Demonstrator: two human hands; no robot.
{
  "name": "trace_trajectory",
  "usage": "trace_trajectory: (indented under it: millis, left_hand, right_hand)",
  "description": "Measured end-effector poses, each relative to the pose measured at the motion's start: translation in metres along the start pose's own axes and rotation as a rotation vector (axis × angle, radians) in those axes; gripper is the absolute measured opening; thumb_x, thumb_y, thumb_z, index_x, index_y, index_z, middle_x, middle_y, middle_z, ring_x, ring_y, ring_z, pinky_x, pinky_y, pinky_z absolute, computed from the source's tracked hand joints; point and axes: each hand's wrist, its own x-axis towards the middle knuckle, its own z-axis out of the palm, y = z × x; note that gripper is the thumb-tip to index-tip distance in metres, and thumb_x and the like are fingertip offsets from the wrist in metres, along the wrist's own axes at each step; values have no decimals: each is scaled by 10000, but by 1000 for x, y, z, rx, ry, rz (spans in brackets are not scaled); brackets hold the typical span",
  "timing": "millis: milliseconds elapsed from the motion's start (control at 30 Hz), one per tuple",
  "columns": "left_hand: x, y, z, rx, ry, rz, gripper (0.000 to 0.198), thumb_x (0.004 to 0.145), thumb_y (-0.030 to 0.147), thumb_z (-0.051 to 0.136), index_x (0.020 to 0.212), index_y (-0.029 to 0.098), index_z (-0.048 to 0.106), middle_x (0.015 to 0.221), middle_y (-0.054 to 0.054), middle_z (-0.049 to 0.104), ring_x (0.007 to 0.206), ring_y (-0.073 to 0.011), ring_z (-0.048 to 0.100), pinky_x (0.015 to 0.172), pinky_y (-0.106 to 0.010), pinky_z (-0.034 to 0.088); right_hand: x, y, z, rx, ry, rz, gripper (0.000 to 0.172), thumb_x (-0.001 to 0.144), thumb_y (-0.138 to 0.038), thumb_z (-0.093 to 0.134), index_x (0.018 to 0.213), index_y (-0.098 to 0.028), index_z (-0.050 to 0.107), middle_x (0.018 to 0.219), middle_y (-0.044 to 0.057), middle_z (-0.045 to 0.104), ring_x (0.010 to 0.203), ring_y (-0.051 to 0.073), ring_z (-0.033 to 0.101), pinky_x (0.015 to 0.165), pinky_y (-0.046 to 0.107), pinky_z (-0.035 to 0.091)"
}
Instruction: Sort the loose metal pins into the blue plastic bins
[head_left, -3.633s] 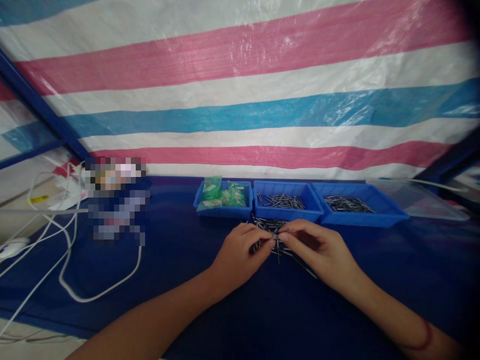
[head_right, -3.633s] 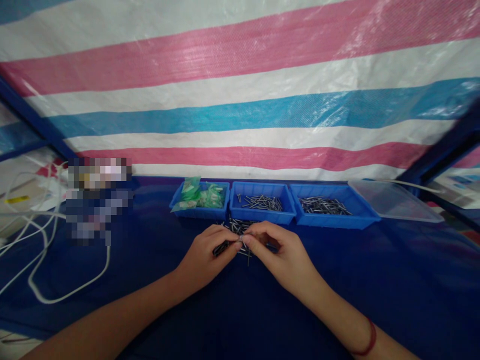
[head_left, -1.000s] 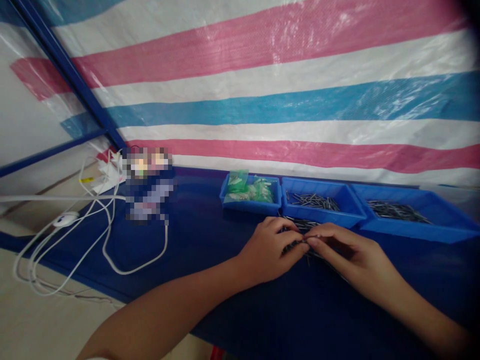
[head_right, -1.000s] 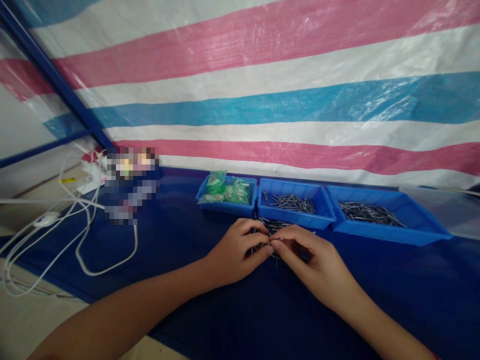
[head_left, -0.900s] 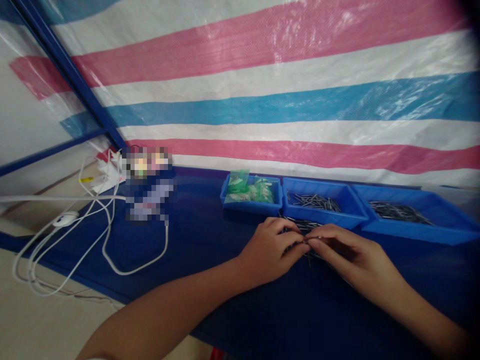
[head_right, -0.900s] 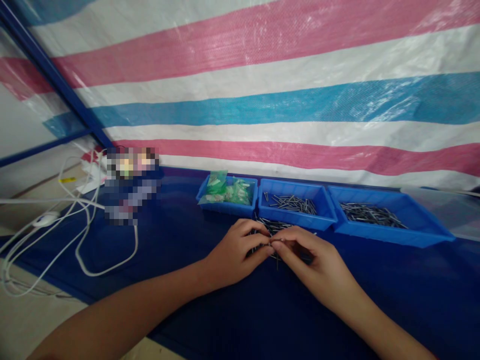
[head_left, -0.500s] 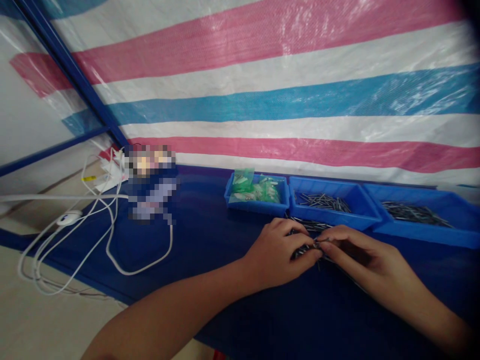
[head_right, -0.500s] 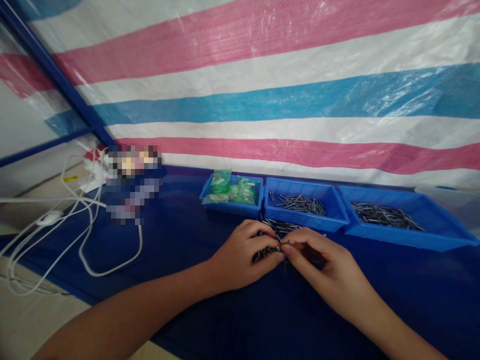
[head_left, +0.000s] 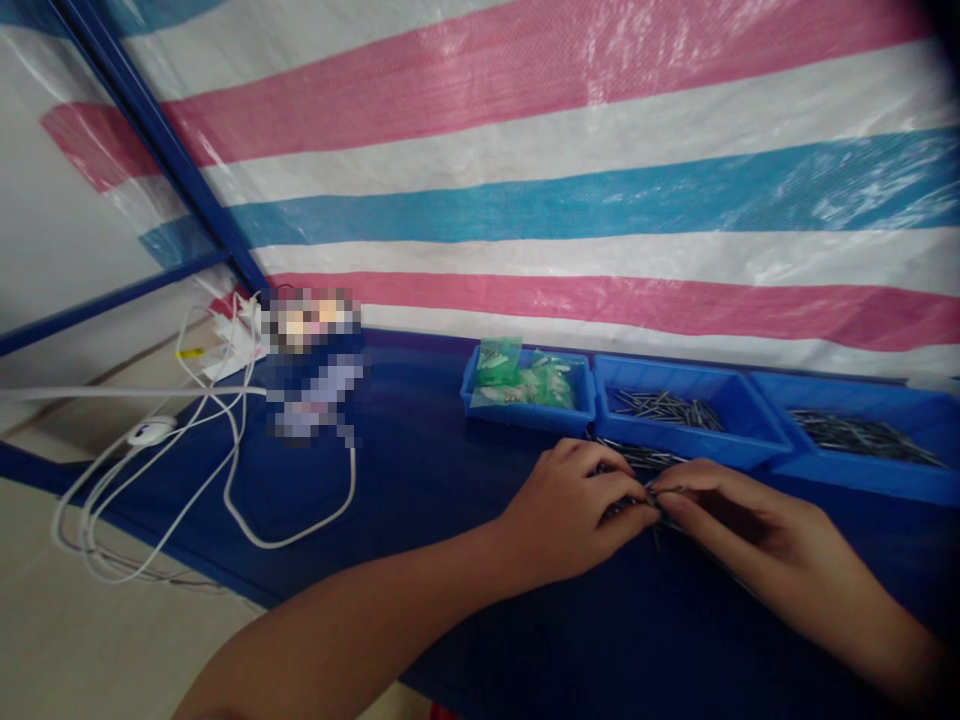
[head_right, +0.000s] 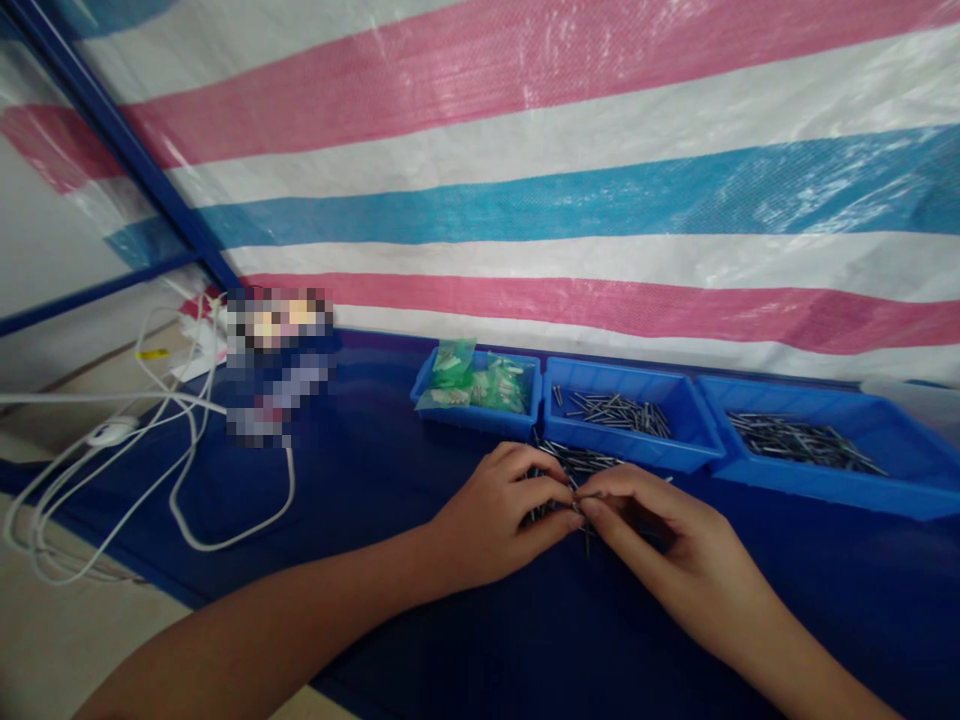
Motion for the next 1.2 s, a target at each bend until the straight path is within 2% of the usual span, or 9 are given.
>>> trace_trajectory:
  millis: [233, 433, 667, 867, 1033, 1200]
  left_hand:
    - [-1, 2, 0, 15, -22, -2, 209, 903, 312, 525, 939, 188, 689, 1090, -57, 629, 1044, -217, 522, 918, -363, 426]
    - [0, 0, 0, 1, -18, -13, 201, 886, 362, 560, 920, 209, 687, 1075, -55, 629, 1049, -218, 530, 914, -362, 424]
    - [-2, -1, 2, 24, -16, -2, 236, 875, 392, 565, 933, 198, 684, 1072, -50, 618, 1044, -215, 518, 919, -357, 426]
    - [-2, 1, 1, 29, -37, -9, 205, 911, 309, 510, 936, 200, 682, 1092, -53, 618, 1043, -214, 516, 911, -370, 429]
    - [-2, 0, 0, 20, -26, -12, 203, 896, 344, 542, 924, 204, 685, 1085, -50, 622, 1046, -219, 518, 912, -367, 425]
    - [-2, 0, 0, 9, -28, -15, 215, 878, 382, 565, 942, 216, 686, 1083, -45, 622, 1066, -218, 507, 929, -366, 419]
  right_hand:
    - [0, 0, 0, -6, 7, -22, 197, 814, -404, 607, 913, -240, 653, 896, 34, 667, 841, 190, 641, 692, 246, 541]
    - [0, 4, 0, -26, 14, -11, 192, 810, -417, 617, 897, -248, 645, 866, 20, 671, 791, 177, 634, 677, 246, 534]
    - [-2, 4, 1, -36, 7, -22, 182, 822, -397, 609, 949, -270, 639, 921, 8, 668, 851, 174, 636, 710, 236, 533]
    - [-1, 4, 1, -11, 32, 11, 227, 798, -425, 618, 940, -251, 649, 942, 38, 671, 849, 209, 649, 717, 274, 546]
    - [-1, 2, 0, -8, 36, 41, 188, 794, -405, 629, 877, -237, 631, 867, 42, 675, 782, 191, 642, 692, 236, 530]
    - [-3, 1, -1, -1, 28, 48, 189, 796, -408, 619, 873, -236, 633, 895, 43, 672, 805, 200, 649, 705, 235, 533]
